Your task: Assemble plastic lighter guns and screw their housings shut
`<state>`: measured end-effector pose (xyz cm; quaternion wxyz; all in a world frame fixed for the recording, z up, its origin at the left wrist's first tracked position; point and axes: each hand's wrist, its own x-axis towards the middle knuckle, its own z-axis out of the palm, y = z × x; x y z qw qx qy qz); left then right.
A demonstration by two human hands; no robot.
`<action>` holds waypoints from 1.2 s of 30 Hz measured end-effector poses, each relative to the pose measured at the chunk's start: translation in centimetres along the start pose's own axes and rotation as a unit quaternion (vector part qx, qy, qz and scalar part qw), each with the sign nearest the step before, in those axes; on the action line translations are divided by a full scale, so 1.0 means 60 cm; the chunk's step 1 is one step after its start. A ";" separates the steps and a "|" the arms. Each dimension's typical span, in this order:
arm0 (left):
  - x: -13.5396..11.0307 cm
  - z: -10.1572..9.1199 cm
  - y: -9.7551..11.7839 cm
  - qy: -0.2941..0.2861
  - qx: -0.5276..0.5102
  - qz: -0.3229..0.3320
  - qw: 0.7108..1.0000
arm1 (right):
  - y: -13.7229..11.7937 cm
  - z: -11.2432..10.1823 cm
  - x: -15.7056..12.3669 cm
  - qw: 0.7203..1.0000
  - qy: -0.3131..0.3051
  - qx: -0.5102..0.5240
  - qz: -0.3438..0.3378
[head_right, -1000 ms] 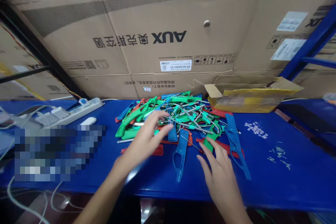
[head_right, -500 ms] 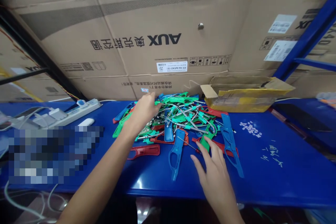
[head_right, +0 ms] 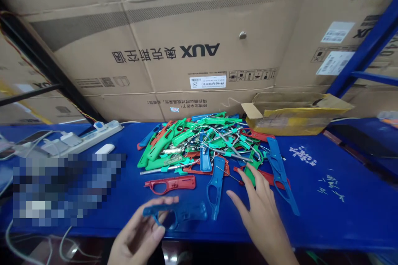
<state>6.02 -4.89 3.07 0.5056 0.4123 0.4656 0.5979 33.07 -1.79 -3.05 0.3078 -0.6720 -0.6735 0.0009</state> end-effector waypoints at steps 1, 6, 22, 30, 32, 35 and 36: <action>-0.012 -0.007 -0.021 0.006 0.012 -0.012 1.000 | -0.003 -0.002 0.002 1.000 0.002 -0.009 -0.008; 0.000 -0.041 -0.074 -0.098 0.151 0.018 0.984 | -0.026 -0.051 0.056 0.987 -0.022 -0.109 -0.120; 0.041 -0.021 -0.064 -0.056 0.236 0.146 0.959 | -0.035 -0.111 0.219 0.947 -0.015 -0.232 -0.220; 0.050 0.082 0.049 -0.093 0.326 0.373 0.864 | -0.097 -0.207 0.183 0.916 0.151 -0.229 -0.293; 0.074 0.122 0.077 -0.124 0.346 0.401 0.839 | -0.122 -0.219 0.167 0.916 0.170 -0.223 -0.288; 0.112 0.156 0.104 -0.151 0.373 0.413 0.817 | -0.154 -0.232 0.148 0.918 0.164 -0.192 -0.306; 0.120 0.159 0.109 -0.165 0.381 0.421 0.806 | -0.162 -0.233 0.144 0.923 0.167 -0.166 -0.304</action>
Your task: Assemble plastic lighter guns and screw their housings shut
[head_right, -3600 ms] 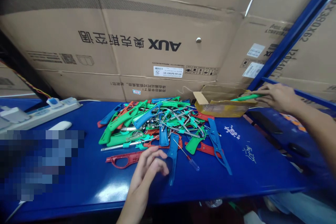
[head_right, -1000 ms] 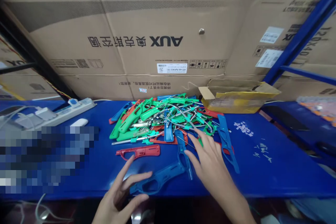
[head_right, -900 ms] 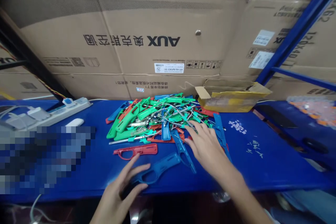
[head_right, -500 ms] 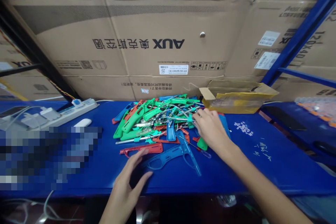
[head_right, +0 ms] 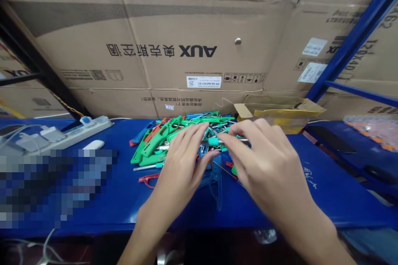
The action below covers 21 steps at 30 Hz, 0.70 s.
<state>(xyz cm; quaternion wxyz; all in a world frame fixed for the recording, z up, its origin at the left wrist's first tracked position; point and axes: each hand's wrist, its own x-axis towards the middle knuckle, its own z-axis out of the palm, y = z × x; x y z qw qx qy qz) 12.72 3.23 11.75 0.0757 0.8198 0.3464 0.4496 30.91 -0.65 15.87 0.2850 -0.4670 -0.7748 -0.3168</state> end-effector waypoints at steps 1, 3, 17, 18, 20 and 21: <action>0.005 -0.003 -0.004 -0.009 0.002 0.011 1.000 | -0.007 -0.001 0.001 0.999 0.022 0.031 0.020; 0.003 -0.010 -0.008 0.000 -0.022 0.005 1.000 | -0.024 0.008 -0.004 0.982 0.103 0.116 0.104; -0.146 -0.013 -0.050 0.300 -0.356 -0.382 0.798 | -0.079 0.146 -0.180 0.872 -0.176 0.341 0.305; -0.150 -0.009 -0.052 0.293 -0.359 -0.404 0.789 | -0.073 0.146 -0.176 0.884 -0.167 0.319 0.297; -0.150 -0.001 -0.052 0.279 -0.383 -0.432 0.767 | -0.075 0.143 -0.166 0.894 -0.159 0.308 0.284; -0.148 0.002 -0.051 0.274 -0.402 -0.435 0.758 | -0.081 0.141 -0.161 0.891 -0.168 0.320 0.275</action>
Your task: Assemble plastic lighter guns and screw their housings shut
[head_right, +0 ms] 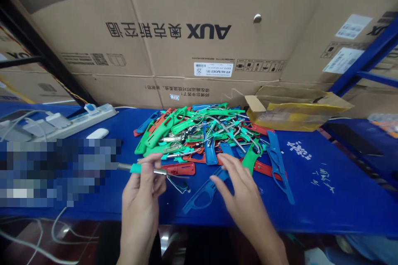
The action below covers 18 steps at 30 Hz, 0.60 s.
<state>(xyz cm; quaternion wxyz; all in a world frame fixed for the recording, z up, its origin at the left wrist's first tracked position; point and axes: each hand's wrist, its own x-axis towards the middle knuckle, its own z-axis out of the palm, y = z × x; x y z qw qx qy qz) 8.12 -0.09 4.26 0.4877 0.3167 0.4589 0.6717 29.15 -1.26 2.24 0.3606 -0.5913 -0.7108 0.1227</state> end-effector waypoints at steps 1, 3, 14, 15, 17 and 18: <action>-0.001 0.003 -0.001 -0.012 -0.018 -0.007 1.000 | -0.009 0.005 -0.001 1.000 -0.026 0.015 -0.005; -0.003 0.007 -0.002 -0.037 -0.050 -0.016 0.998 | -0.025 0.020 -0.008 0.995 -0.082 0.051 -0.010; -0.033 -0.004 0.006 -0.146 -0.184 -0.111 0.966 | -0.036 0.040 -0.024 0.980 -0.068 0.177 0.059; -0.035 -0.004 0.008 -0.144 -0.175 -0.124 0.966 | -0.035 0.035 -0.026 0.979 -0.059 0.184 0.067; -0.039 -0.008 0.005 -0.128 -0.134 -0.121 0.975 | -0.031 0.028 -0.031 0.978 -0.045 0.186 0.080; -0.041 -0.012 0.002 -0.117 -0.107 -0.106 0.982 | -0.029 0.024 -0.033 0.978 -0.043 0.184 0.084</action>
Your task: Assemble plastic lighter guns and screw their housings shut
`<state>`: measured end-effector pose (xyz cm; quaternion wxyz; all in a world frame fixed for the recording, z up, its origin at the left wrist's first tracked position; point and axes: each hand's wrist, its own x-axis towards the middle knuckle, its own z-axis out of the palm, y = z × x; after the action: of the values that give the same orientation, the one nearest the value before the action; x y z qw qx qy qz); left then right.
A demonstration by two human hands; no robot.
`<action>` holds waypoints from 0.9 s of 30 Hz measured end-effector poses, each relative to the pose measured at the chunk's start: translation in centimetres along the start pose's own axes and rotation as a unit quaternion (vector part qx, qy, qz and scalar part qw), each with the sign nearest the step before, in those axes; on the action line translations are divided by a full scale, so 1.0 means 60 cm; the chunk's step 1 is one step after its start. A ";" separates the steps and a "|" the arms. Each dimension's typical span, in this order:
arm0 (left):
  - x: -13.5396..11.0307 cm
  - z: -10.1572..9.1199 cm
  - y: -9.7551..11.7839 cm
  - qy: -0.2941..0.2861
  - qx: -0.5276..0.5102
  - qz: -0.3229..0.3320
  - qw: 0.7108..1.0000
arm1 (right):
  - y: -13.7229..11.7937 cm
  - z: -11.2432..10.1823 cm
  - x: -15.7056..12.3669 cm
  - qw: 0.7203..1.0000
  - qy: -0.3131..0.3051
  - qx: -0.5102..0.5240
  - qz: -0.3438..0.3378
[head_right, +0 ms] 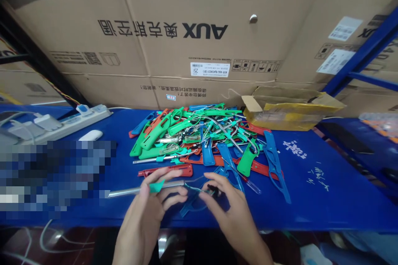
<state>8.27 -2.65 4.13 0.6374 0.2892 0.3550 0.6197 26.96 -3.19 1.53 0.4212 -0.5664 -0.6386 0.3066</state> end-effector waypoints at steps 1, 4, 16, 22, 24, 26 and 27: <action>-0.002 -0.006 -0.004 0.012 0.032 0.017 0.999 | 0.001 -0.003 -0.001 1.000 -0.001 -0.003 0.003; -0.008 -0.028 -0.016 0.050 0.118 0.070 0.989 | 0.005 -0.010 0.000 1.000 -0.004 -0.011 0.022; -0.019 -0.136 0.020 0.049 0.489 0.164 0.855 | 0.009 -0.015 -0.002 0.997 0.021 0.036 0.058; -0.034 -0.179 0.024 -0.079 0.616 0.303 0.723 | 0.021 -0.024 -0.005 0.998 -0.039 -0.004 0.046; -0.043 -0.184 0.028 -0.093 0.647 0.313 0.688 | 0.024 -0.028 -0.004 0.997 -0.066 -0.023 0.046; -0.050 -0.185 0.033 -0.107 0.677 0.311 0.658 | 0.027 -0.031 -0.001 0.994 -0.089 -0.043 0.043; -0.052 -0.183 0.035 -0.116 0.689 0.305 0.647 | 0.027 -0.031 0.000 0.993 -0.095 -0.052 0.039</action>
<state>-1.80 -6.40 -0.24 0.0657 0.8064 0.4946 0.3174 29.38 -3.07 0.98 0.3162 -0.5801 -0.6682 0.3422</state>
